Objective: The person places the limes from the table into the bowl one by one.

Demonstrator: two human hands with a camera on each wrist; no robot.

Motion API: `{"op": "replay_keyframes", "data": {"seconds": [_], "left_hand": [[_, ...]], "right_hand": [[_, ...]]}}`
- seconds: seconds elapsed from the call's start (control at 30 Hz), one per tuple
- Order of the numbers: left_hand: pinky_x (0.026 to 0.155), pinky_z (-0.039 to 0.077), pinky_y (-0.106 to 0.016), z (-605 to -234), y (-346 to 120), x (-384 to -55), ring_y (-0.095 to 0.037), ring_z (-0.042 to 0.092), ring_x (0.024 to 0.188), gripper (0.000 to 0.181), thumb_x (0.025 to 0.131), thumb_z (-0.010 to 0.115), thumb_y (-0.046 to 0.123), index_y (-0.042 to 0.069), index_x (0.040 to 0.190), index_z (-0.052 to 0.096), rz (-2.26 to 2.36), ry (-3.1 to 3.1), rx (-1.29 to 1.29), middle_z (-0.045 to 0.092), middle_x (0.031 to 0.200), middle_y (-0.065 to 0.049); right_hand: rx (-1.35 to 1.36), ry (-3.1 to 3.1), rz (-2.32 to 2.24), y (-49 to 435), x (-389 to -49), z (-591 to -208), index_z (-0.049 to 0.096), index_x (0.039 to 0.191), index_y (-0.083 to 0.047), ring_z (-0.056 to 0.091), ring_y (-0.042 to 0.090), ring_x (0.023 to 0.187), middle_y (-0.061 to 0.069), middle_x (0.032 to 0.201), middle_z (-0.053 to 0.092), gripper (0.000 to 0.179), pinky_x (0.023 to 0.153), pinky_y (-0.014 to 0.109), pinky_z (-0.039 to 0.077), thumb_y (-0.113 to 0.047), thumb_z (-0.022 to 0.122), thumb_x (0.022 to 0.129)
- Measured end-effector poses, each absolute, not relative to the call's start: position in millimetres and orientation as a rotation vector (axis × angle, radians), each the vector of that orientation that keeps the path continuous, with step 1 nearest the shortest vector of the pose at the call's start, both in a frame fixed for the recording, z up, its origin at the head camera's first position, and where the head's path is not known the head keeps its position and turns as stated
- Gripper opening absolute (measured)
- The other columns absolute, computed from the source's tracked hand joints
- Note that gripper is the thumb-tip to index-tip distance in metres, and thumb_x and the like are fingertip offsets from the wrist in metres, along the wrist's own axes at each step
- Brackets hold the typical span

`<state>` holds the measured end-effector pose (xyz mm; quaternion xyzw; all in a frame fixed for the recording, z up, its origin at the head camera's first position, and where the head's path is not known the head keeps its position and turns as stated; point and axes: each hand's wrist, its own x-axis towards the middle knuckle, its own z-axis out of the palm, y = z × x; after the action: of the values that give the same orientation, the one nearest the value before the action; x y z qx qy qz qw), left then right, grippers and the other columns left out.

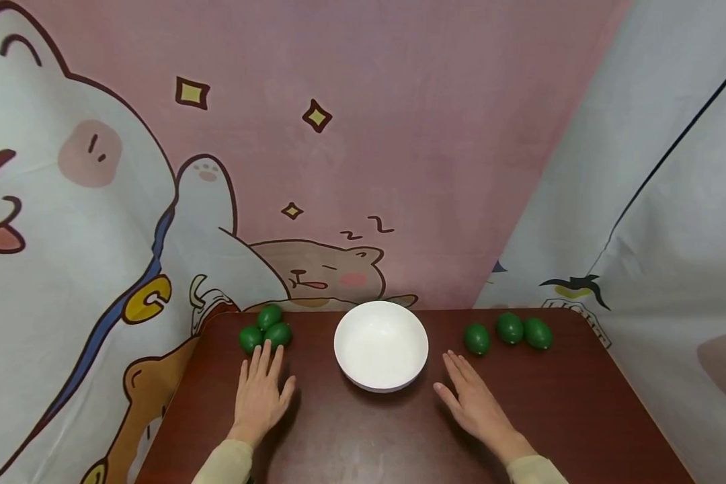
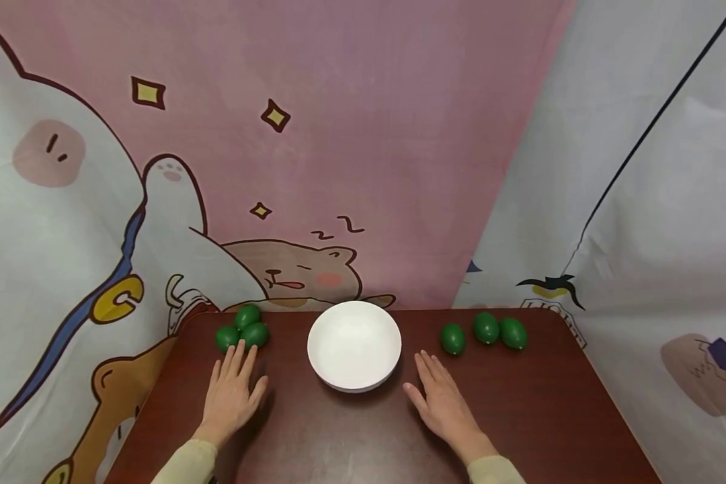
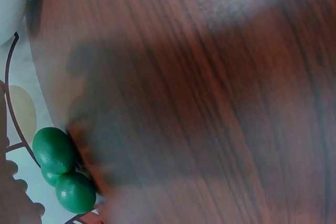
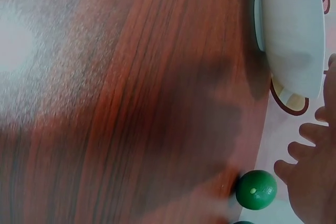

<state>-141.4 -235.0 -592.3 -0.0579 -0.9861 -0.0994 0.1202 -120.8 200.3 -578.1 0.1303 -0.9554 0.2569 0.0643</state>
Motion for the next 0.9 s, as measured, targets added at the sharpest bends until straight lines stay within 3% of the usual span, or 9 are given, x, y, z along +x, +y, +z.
{"op": "replay_keyframes", "data": {"seconds": [0.5, 0.9], "left_hand": [[0.114, 0.033, -0.066, -592, -238, -155, -0.047, 0.037, 0.146, 0.07, 0.095, 0.071, 0.029, 0.003, 0.154, 0.046, -0.305, -2.834, -0.207, 0.038, 0.161, -0.025], [0.113, 0.037, -0.065, -593, -242, -175, -0.048, 0.037, 0.146, 0.07, 0.095, 0.073, 0.024, 0.002, 0.155, 0.044, -0.252, -2.875, -0.245, 0.035, 0.162, -0.027]], "right_hand": [[0.381, -2.86, 0.789, 187, -123, -579, 0.044, 0.155, -0.001, 0.042, 0.044, 0.145, 0.021, 0.157, 0.047, 0.068, 0.115, 0.061, 0.037, -0.034, 0.068, 0.1], [0.34, -2.871, 0.744, 179, -129, -579, 0.046, 0.153, 0.002, 0.042, 0.046, 0.144, 0.023, 0.156, 0.047, 0.069, 0.116, 0.063, 0.035, -0.034, 0.07, 0.099]]}}
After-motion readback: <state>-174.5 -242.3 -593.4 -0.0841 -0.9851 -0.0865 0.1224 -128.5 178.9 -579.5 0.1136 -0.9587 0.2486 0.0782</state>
